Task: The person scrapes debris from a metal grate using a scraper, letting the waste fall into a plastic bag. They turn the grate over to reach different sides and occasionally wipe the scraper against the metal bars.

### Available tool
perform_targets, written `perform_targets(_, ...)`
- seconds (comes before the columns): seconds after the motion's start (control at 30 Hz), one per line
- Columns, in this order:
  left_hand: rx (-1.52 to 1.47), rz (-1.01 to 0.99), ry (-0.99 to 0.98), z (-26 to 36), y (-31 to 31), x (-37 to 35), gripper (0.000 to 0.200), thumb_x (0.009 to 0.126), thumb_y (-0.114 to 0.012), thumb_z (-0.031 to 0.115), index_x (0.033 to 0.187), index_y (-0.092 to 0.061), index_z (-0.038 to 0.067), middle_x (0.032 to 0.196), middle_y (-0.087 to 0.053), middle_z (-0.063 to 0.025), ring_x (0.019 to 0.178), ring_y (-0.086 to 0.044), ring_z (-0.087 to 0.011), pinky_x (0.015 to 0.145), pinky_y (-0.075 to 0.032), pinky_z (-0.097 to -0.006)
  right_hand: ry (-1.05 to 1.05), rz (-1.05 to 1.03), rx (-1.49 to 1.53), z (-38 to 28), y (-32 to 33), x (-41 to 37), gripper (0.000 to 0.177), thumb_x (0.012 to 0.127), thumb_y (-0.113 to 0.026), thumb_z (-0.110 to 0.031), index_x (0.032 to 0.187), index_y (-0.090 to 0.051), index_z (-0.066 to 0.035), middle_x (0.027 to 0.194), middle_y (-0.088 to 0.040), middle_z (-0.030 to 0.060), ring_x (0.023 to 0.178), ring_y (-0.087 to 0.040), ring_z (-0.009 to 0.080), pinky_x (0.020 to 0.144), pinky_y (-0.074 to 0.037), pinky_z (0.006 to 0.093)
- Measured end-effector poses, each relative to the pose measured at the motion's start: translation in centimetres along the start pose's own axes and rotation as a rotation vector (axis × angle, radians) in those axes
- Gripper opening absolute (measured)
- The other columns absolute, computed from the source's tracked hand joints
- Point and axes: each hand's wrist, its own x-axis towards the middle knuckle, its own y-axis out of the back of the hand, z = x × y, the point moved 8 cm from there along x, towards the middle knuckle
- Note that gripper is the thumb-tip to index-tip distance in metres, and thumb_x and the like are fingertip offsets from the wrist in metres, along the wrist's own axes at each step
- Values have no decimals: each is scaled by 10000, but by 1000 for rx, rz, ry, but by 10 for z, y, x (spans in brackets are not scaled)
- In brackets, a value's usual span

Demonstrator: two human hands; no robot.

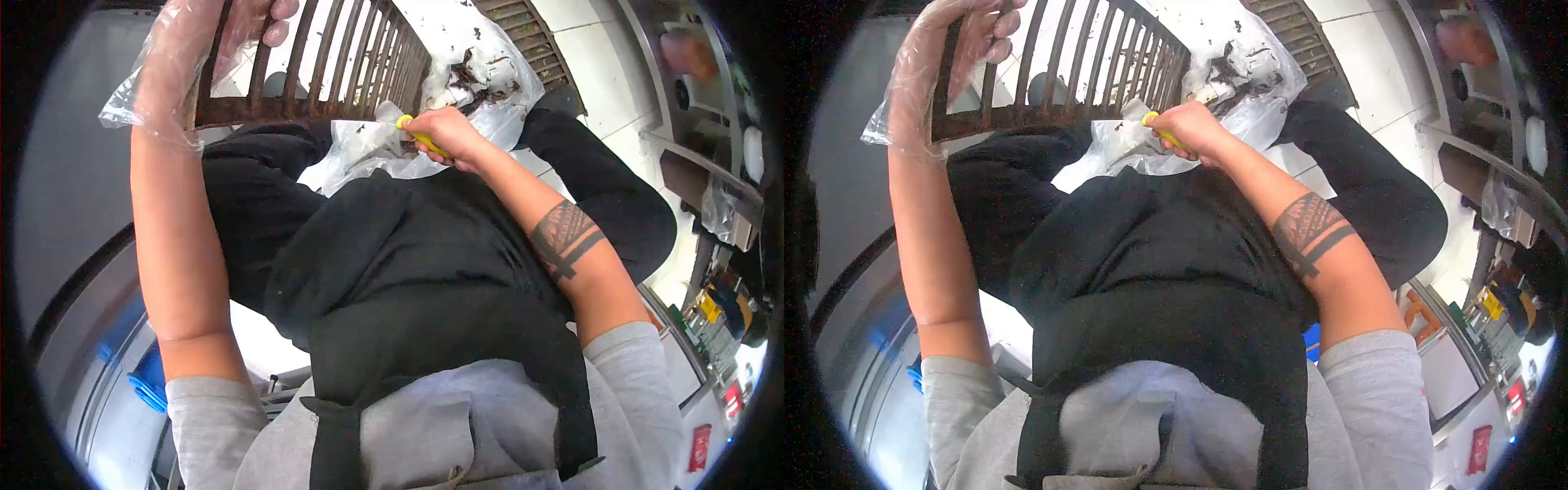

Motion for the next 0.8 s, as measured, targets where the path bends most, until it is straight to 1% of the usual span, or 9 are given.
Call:
perform_targets(0.1, 20, 17, 22, -16, -3, -4, 156, 880, -601, 102, 842, -630, -46, 782, -624, -124, 639, -626, -180, 495, -516, -304, -27, -2, 44, 19, 0, -15, 297, 966, -699, -331, 838, -698, -63, 616, -572, 19, 387, -454, 114, 364, -318, 307)
perform_targets(0.17, 3, 80, -35, -5, -5, -6, 151, 876, -594, 98, 831, -625, -43, 775, -618, -117, 639, -625, -175, 495, -512, -296, 165, 247, -155, -12, 23, -12, 318, 969, -698, -323, 811, -699, -47, 635, -584, 10, 418, -471, 84, 390, -336, 293)
perform_targets(0.2, 16, 82, -35, -2, -3, -6, 151, 876, -594, 98, 831, -625, -43, 775, -618, -117, 639, -625, -175, 495, -512, -296, 364, 293, -373, -35, 18, -18, 365, 963, -689, -352, 830, -712, -14, 666, -653, 83, 498, -597, 192, 473, -438, 349)
perform_targets(0.23, -13, 72, 10, -6, -3, -4, 151, 876, -592, 97, 828, -623, -43, 772, -618, -116, 638, -625, -175, 496, -514, -296, 359, 293, -373, -38, 16, -20, 365, 963, -689, -352, 830, -712, -14, 666, -653, 83, 498, -597, 192, 473, -438, 349)
perform_targets(0.3, -38, 59, 46, -9, -3, -2, 151, 876, -591, 96, 825, -622, -42, 768, -617, -115, 638, -626, -176, 497, -516, -295, 522, 390, -706, -63, 3, -30, 409, 935, -651, -400, 917, -741, -1, 834, -726, 205, 783, -713, 385, 744, -552, 492)
perform_targets(0.33, -50, 48, 17, -8, -4, -1, 141, 878, -592, 96, 828, -618, -34, 779, -621, -117, 639, -627, -178, 498, -520, -299, 544, 411, -807, -67, -4, -32, 385, 941, -620, -366, 915, -739, -1, 867, -729, 219, 850, -701, 435, 785, -554, 534)
perform_targets(0.5, -3, 22, -6, -3, -8, -5, 112, 877, -592, 88, 813, -596, -4, 833, -633, -132, 636, -626, -188, 499, -528, -316, 554, 451, -896, -65, -17, -46, 375, 929, -610, -340, 910, -735, 13, 849, -716, 243, 838, -697, 450, 796, -558, 539)
perform_targets(0.57, -119, 37, -7, 4, -15, -12, 101, 874, -592, 82, 809, -585, 4, 856, -639, -136, 631, -625, -191, 497, -530, -317, 456, 272, -801, -60, -9, -40, 376, 932, -601, -341, 894, -737, 7, 844, -716, 242, 830, -699, 451, 793, -557, 550)
perform_targets(0.8, -14, 68, 98, 1, -15, -4, 106, 849, -575, 66, 850, -610, -33, 787, -632, -121, 621, -620, -181, 500, -525, -310, 548, 431, -987, -103, 4, -47, 380, 933, -594, -337, 885, -754, 4, 858, -720, 254, 864, -711, 432, 802, -566, 541)
